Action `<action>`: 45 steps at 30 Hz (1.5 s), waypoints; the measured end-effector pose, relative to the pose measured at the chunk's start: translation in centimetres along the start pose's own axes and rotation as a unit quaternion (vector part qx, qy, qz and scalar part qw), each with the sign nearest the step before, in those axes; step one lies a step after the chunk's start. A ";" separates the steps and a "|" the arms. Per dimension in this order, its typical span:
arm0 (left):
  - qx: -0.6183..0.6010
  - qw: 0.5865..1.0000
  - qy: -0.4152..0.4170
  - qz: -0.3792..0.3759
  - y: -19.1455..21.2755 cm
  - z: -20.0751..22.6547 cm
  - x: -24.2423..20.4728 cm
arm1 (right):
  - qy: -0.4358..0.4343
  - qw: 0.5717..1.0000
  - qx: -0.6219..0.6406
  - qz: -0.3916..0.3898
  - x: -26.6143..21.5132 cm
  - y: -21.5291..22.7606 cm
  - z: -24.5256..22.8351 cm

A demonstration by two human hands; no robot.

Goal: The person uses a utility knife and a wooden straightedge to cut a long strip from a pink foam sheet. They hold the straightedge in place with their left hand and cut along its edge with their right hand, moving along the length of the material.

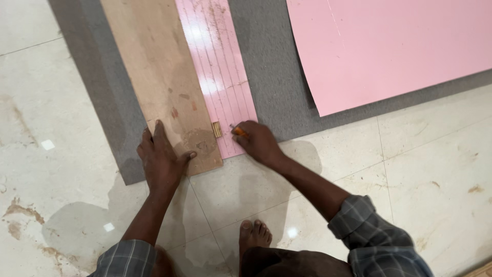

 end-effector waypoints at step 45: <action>0.141 0.988 -0.004 -0.057 -0.6 1.0 1.6 | -0.042 0.989 0.124 0.068 -0.2 -4.0 -1.0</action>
Point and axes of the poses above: each hand's wrist, its own x-axis towards the middle knuckle, its own y-axis out of the back of the hand, z = x × y, the point moved 3 cm from there along x, towards the middle knuckle, and after that the axes turned 13 degrees about -y, right-handed, at the moved point
